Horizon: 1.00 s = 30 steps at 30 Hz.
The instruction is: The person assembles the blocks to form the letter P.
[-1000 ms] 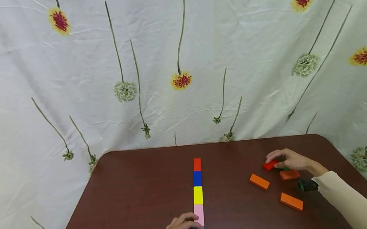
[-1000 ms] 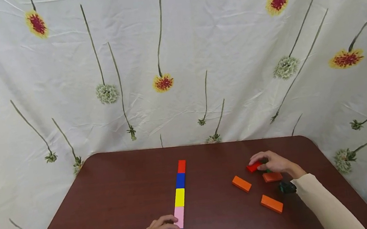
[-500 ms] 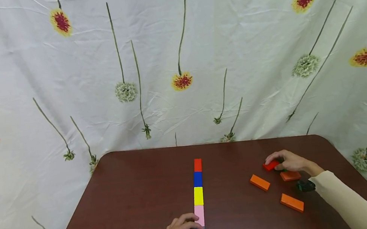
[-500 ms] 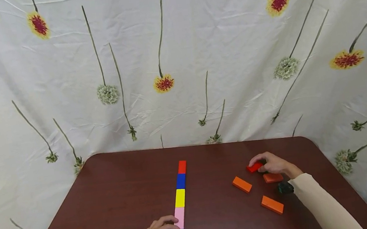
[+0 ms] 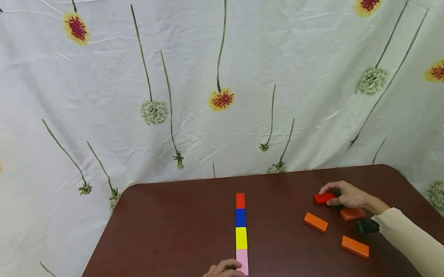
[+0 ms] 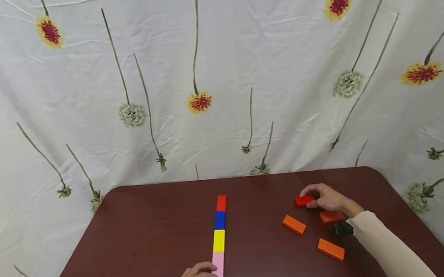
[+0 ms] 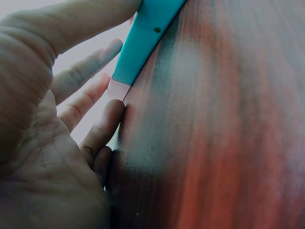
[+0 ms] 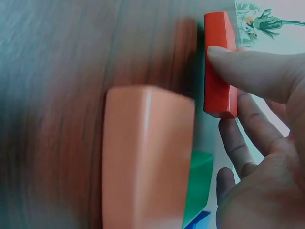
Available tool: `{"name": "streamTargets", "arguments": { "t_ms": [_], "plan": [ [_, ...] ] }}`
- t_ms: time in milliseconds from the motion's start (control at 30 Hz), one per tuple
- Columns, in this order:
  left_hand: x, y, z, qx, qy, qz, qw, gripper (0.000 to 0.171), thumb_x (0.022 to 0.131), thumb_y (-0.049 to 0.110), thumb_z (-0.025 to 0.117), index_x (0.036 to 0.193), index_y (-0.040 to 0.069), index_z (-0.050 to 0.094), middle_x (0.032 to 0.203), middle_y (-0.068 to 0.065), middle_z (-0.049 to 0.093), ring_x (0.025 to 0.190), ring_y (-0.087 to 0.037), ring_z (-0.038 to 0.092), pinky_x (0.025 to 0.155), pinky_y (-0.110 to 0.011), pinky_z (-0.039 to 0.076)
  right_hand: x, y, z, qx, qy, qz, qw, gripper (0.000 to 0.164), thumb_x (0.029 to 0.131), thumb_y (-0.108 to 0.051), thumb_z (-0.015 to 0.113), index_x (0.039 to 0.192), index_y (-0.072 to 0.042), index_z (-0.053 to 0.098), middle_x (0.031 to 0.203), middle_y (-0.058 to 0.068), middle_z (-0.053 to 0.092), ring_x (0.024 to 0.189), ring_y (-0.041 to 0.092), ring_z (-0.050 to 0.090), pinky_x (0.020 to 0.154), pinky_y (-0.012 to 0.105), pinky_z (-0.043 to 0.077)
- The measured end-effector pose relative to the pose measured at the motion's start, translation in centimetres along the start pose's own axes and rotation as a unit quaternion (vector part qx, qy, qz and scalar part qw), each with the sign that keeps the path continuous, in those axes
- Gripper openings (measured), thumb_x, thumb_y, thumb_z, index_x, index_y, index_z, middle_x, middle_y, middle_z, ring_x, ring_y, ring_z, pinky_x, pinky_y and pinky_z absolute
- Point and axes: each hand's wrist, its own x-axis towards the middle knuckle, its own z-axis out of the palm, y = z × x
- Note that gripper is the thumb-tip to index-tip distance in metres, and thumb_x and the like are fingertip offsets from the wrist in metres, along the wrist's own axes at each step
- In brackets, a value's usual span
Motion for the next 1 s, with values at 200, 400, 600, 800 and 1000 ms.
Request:
{"name": "streamTargets", "arguments": {
  "t_ms": [200, 400, 600, 800, 1000],
  "plan": [
    [0.0, -0.2, 0.1, 0.005, 0.005, 0.009, 0.9999, 0.05, 0.077, 0.037, 0.086, 0.122, 0.032, 0.063, 0.136, 0.003, 0.052, 0.107, -0.003, 0.038, 0.077, -0.038, 0.032, 0.5, -0.8, 0.4, -0.01, 0.023, 0.004, 1.0, 0.026, 0.09, -0.014, 0.074, 0.115, -0.008, 0.067, 0.118, 0.012, 0.066, 0.108, 0.029, 0.056, 0.094, 0.049, 0.046],
    [0.0, -0.4, 0.2, 0.005, 0.007, 0.012, 0.9999, 0.051, 0.076, 0.035, 0.086, 0.121, 0.032, 0.064, 0.136, 0.003, 0.052, 0.107, -0.003, 0.039, 0.077, -0.038, 0.032, 1.3, -2.1, 1.1, -0.01, 0.039, -0.023, 0.999, 0.025, 0.091, -0.017, 0.074, 0.114, -0.009, 0.067, 0.122, 0.013, 0.066, 0.116, 0.036, 0.056, 0.1, 0.058, 0.043],
    [0.0, -0.3, 0.2, 0.014, 0.011, 0.016, 0.9997, 0.05, 0.076, 0.037, 0.086, 0.121, 0.032, 0.064, 0.136, 0.003, 0.053, 0.106, -0.002, 0.039, 0.077, -0.038, 0.032, 2.1, -4.1, 1.8, -0.007, 0.043, -0.054, 0.998, 0.024, 0.092, -0.016, 0.073, 0.114, -0.008, 0.067, 0.122, 0.014, 0.066, 0.117, 0.038, 0.056, 0.1, 0.059, 0.043],
    [0.1, -0.2, 0.1, 0.019, 0.013, 0.018, 0.9996, 0.052, 0.075, 0.037, 0.086, 0.121, 0.031, 0.064, 0.135, 0.002, 0.053, 0.107, -0.003, 0.039, 0.077, -0.038, 0.032, 3.0, -5.7, 2.9, -0.001, 0.05, -0.073, 0.996, 0.025, 0.093, -0.016, 0.072, 0.115, -0.007, 0.066, 0.122, 0.015, 0.066, 0.115, 0.036, 0.058, 0.095, 0.051, 0.048],
    [0.1, -0.1, 0.1, 0.014, 0.012, 0.014, 0.9997, 0.052, 0.074, 0.036, 0.087, 0.121, 0.031, 0.064, 0.135, 0.002, 0.053, 0.107, -0.003, 0.039, 0.077, -0.038, 0.032, 3.9, -6.6, 3.8, 0.013, 0.049, -0.087, 0.995, 0.025, 0.093, -0.016, 0.072, 0.115, -0.005, 0.066, 0.121, 0.017, 0.066, 0.111, 0.035, 0.059, 0.091, 0.046, 0.049]
  ]
}}
